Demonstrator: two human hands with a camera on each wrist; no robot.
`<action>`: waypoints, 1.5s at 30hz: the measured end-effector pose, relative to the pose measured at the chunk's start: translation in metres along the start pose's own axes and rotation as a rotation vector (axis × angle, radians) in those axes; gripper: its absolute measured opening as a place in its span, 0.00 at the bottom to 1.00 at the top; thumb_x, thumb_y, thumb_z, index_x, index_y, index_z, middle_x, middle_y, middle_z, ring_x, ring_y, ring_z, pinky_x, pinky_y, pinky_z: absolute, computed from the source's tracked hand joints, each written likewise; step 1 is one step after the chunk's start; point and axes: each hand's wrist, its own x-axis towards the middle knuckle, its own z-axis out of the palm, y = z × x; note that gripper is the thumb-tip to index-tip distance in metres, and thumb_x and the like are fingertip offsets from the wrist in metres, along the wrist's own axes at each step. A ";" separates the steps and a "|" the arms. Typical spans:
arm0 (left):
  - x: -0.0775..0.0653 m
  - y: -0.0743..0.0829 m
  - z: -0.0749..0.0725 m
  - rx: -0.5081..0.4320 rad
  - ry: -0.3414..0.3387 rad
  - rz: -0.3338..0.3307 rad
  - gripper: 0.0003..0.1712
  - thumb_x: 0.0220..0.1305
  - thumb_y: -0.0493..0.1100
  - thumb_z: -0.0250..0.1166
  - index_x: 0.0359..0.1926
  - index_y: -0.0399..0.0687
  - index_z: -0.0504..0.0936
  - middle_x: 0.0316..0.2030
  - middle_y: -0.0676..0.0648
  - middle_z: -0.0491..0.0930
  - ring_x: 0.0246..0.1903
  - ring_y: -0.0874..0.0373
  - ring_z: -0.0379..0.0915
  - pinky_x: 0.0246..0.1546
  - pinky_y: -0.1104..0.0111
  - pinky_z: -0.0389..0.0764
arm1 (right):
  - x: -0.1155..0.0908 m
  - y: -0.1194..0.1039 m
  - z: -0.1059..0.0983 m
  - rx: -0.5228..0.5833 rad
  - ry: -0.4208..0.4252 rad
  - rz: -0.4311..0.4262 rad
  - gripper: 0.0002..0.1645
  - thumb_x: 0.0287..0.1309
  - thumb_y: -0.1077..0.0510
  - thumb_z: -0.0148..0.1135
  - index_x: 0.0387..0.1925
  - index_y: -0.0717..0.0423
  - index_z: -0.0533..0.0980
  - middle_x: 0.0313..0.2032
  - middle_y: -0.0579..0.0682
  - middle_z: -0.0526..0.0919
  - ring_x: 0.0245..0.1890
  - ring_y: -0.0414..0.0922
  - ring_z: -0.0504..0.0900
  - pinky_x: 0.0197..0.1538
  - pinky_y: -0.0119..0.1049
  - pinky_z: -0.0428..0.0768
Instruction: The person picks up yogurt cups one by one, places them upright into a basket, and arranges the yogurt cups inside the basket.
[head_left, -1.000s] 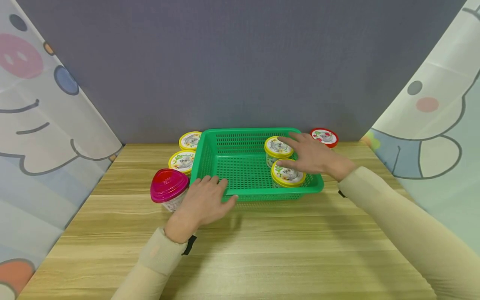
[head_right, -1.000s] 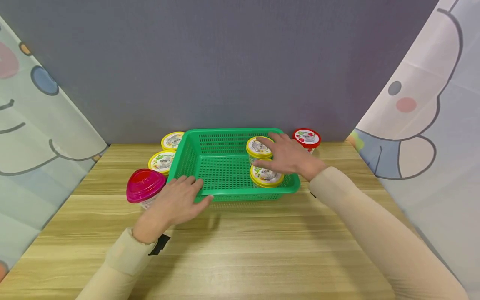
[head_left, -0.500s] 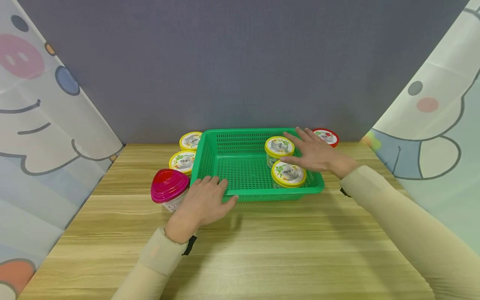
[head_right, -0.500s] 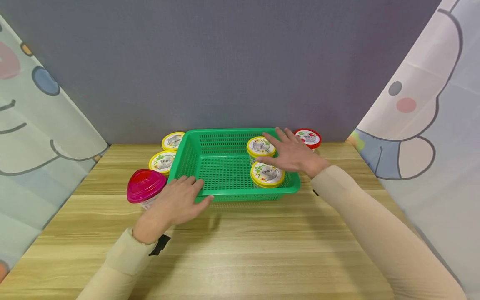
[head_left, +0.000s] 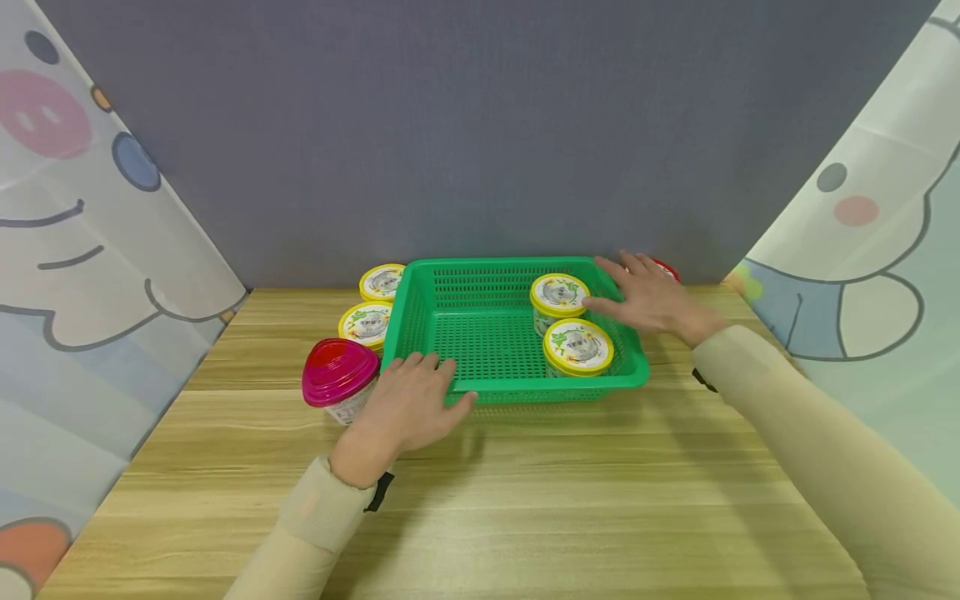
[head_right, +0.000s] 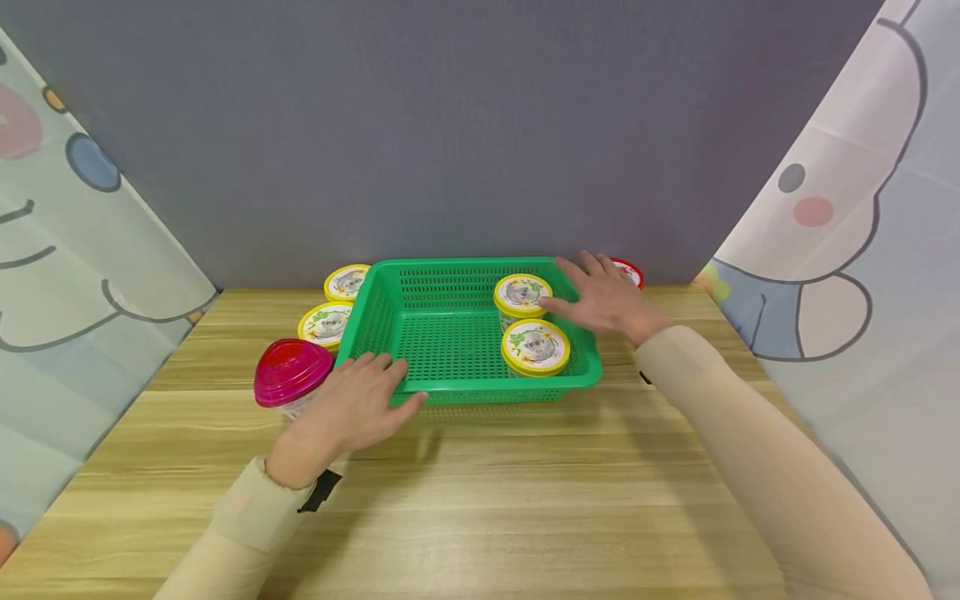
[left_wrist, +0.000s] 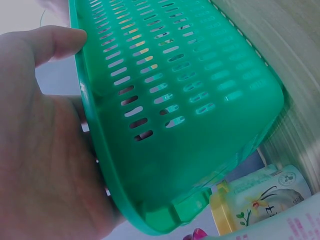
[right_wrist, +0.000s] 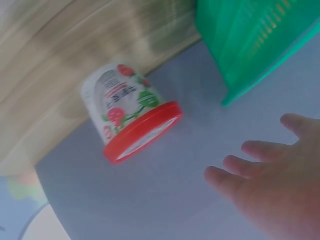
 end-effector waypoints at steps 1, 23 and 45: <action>0.000 0.000 0.000 0.001 0.001 0.000 0.28 0.64 0.65 0.47 0.44 0.47 0.77 0.37 0.49 0.76 0.41 0.51 0.72 0.43 0.57 0.73 | 0.001 0.002 0.000 0.004 0.002 0.008 0.55 0.56 0.21 0.39 0.75 0.47 0.45 0.71 0.67 0.44 0.70 0.68 0.42 0.62 0.70 0.47; -0.001 0.000 0.000 0.010 -0.016 -0.010 0.29 0.64 0.65 0.46 0.47 0.48 0.76 0.39 0.49 0.76 0.41 0.51 0.71 0.44 0.57 0.73 | 0.019 0.039 0.002 0.048 0.004 0.132 0.55 0.59 0.23 0.35 0.74 0.55 0.45 0.69 0.73 0.43 0.67 0.74 0.41 0.62 0.70 0.47; 0.000 0.001 -0.001 0.020 -0.024 -0.010 0.31 0.64 0.66 0.46 0.49 0.48 0.76 0.41 0.48 0.77 0.42 0.51 0.72 0.44 0.57 0.73 | 0.035 0.058 0.005 0.054 0.002 0.206 0.51 0.62 0.27 0.34 0.74 0.56 0.44 0.69 0.74 0.43 0.67 0.74 0.41 0.59 0.71 0.52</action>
